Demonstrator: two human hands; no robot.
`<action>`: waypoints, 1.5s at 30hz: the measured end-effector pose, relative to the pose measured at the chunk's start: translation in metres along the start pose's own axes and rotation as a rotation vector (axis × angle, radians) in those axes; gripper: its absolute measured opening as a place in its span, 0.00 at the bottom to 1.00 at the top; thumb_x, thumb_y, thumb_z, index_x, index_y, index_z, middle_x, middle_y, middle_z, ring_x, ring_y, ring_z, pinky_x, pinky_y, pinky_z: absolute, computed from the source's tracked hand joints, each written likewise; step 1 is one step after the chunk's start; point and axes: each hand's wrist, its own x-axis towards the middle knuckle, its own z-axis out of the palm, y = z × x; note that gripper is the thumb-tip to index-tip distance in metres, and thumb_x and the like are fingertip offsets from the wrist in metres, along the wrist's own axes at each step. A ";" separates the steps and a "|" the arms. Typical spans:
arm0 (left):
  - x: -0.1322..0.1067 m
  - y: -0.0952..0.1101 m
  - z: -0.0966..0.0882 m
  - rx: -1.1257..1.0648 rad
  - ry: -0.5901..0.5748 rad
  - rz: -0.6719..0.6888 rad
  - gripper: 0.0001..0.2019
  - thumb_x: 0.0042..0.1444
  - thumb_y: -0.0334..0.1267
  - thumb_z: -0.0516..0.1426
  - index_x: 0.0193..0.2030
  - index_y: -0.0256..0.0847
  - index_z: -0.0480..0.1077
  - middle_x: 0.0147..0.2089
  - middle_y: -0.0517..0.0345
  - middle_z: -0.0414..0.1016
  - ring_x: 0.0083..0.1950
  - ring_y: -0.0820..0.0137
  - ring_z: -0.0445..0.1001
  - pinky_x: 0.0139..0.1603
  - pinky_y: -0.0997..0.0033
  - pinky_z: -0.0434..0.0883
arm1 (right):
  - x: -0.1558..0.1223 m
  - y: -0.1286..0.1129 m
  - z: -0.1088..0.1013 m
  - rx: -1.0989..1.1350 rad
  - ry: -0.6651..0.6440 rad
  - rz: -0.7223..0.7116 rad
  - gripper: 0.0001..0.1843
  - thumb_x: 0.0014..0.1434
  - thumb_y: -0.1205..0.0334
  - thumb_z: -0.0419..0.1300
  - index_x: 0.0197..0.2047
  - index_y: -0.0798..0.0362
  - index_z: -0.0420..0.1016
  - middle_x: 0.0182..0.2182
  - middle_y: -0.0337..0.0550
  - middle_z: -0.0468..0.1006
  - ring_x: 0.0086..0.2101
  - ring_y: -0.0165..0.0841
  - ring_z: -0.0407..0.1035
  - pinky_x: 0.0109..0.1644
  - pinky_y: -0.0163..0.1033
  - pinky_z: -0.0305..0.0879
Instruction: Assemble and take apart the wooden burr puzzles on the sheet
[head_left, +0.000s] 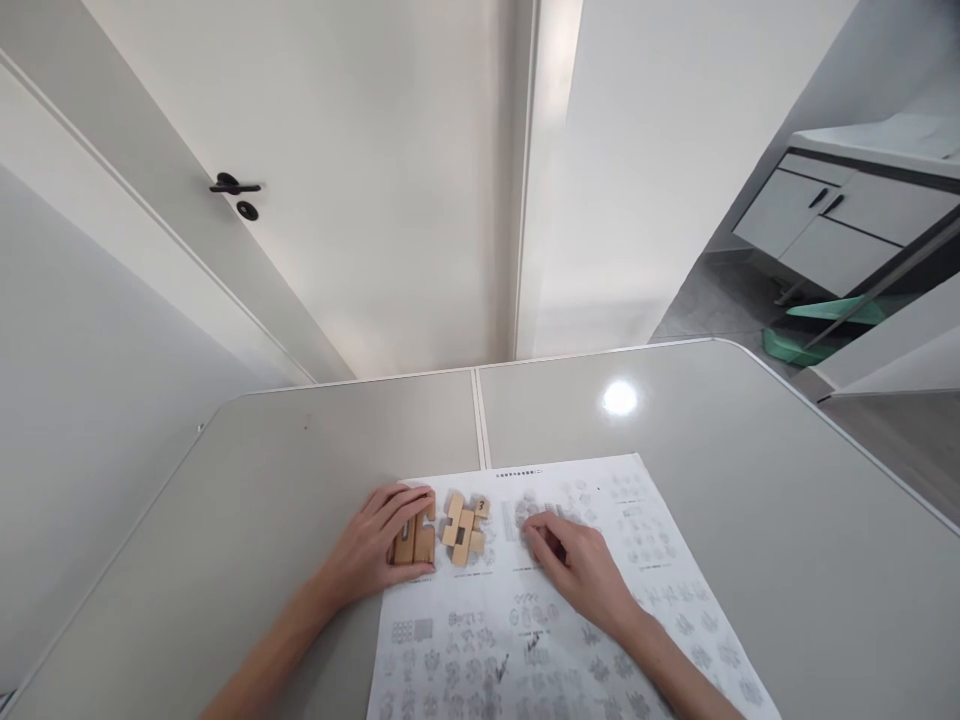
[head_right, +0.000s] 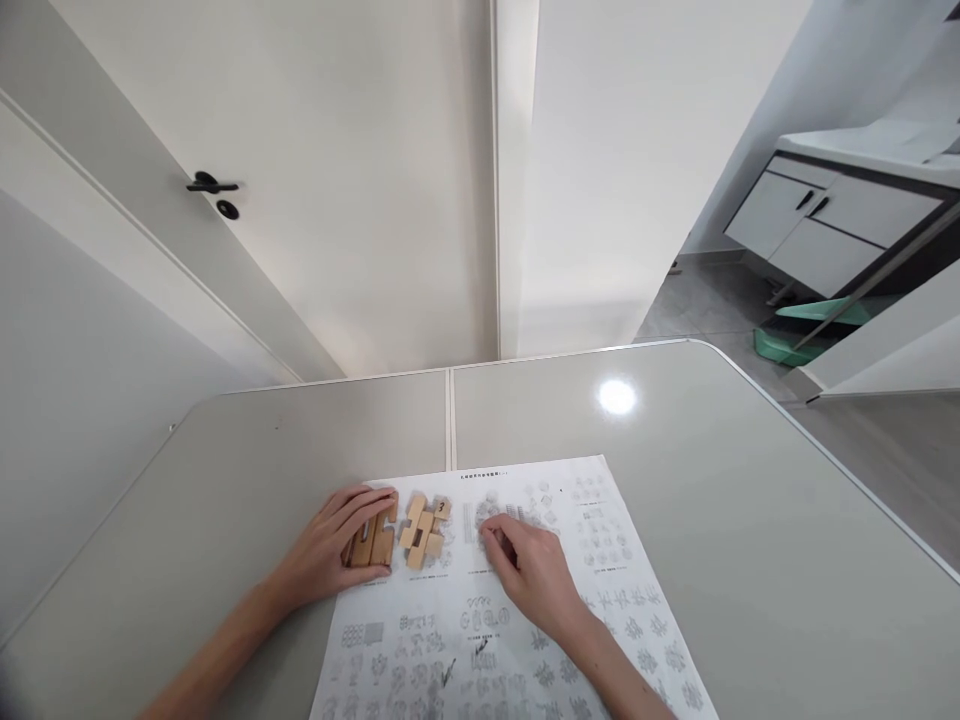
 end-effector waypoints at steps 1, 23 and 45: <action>-0.001 0.000 0.000 0.016 0.016 0.018 0.41 0.59 0.54 0.68 0.75 0.50 0.60 0.69 0.47 0.73 0.67 0.51 0.70 0.68 0.49 0.70 | 0.000 0.000 0.000 -0.004 0.003 -0.002 0.20 0.77 0.50 0.47 0.42 0.48 0.76 0.24 0.38 0.75 0.23 0.34 0.66 0.29 0.38 0.61; -0.018 0.015 -0.009 0.074 0.089 0.051 0.50 0.59 0.51 0.67 0.81 0.48 0.45 0.64 0.42 0.77 0.62 0.48 0.75 0.61 0.50 0.77 | 0.000 0.002 0.003 -0.001 -0.002 -0.024 0.20 0.78 0.50 0.47 0.42 0.48 0.76 0.24 0.39 0.77 0.23 0.34 0.68 0.27 0.37 0.61; 0.019 0.099 -0.007 -0.059 0.243 0.197 0.57 0.56 0.65 0.65 0.81 0.43 0.40 0.62 0.38 0.78 0.62 0.43 0.74 0.62 0.39 0.75 | 0.001 -0.006 -0.016 0.844 -0.361 0.138 0.30 0.70 0.34 0.57 0.62 0.47 0.72 0.50 0.54 0.81 0.43 0.43 0.79 0.38 0.44 0.76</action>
